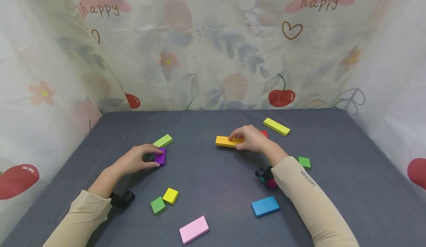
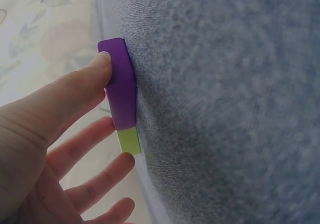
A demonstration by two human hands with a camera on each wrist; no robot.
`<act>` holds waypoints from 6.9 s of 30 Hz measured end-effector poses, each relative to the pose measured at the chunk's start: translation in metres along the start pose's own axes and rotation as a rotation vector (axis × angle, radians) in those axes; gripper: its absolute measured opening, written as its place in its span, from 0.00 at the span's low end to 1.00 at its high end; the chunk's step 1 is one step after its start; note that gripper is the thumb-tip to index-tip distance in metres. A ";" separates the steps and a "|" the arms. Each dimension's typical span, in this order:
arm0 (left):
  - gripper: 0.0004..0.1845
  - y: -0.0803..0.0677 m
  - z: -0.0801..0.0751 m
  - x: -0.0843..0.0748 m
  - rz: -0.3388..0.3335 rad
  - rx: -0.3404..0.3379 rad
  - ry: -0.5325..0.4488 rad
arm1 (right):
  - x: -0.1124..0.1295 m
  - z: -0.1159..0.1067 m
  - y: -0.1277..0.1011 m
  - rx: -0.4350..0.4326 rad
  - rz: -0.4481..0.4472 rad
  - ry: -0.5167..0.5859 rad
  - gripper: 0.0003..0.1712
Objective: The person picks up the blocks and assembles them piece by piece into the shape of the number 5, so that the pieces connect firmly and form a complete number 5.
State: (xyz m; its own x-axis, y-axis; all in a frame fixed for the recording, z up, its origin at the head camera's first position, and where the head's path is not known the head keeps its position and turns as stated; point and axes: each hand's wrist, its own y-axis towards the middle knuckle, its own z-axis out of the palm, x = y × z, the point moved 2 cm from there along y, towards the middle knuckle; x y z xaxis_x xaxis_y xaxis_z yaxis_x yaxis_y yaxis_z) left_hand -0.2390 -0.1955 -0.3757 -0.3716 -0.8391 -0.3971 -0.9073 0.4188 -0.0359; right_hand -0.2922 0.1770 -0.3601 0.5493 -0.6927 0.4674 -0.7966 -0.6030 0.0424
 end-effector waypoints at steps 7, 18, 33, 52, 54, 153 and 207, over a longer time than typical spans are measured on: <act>0.21 0.000 0.000 -0.001 0.009 0.002 0.015 | 0.000 0.003 0.008 0.013 -0.012 0.024 0.16; 0.21 -0.001 -0.001 -0.002 0.036 -0.013 0.021 | 0.006 0.009 0.019 0.044 -0.020 0.040 0.17; 0.22 -0.001 0.001 -0.001 0.032 -0.010 0.015 | 0.005 0.019 0.031 0.068 0.016 0.051 0.18; 0.22 -0.002 0.001 -0.001 0.044 -0.023 0.017 | -0.007 0.009 0.016 0.046 0.064 0.058 0.17; 0.22 -0.001 0.001 -0.001 0.044 -0.024 0.019 | -0.009 0.007 0.014 0.042 0.069 0.054 0.17; 0.17 0.071 0.003 -0.068 0.137 0.114 0.017 | -0.013 0.012 0.016 -0.006 0.175 0.026 0.18; 0.30 0.104 0.024 -0.071 0.151 0.136 -0.007 | -0.014 0.013 0.015 -0.003 0.177 0.052 0.18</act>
State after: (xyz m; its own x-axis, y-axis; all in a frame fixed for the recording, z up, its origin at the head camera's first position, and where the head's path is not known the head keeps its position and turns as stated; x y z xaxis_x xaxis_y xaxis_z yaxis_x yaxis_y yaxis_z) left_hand -0.3022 -0.0837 -0.3732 -0.4997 -0.7611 -0.4135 -0.8063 0.5832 -0.0991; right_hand -0.3091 0.1725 -0.3775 0.3870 -0.7661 0.5132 -0.8802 -0.4728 -0.0421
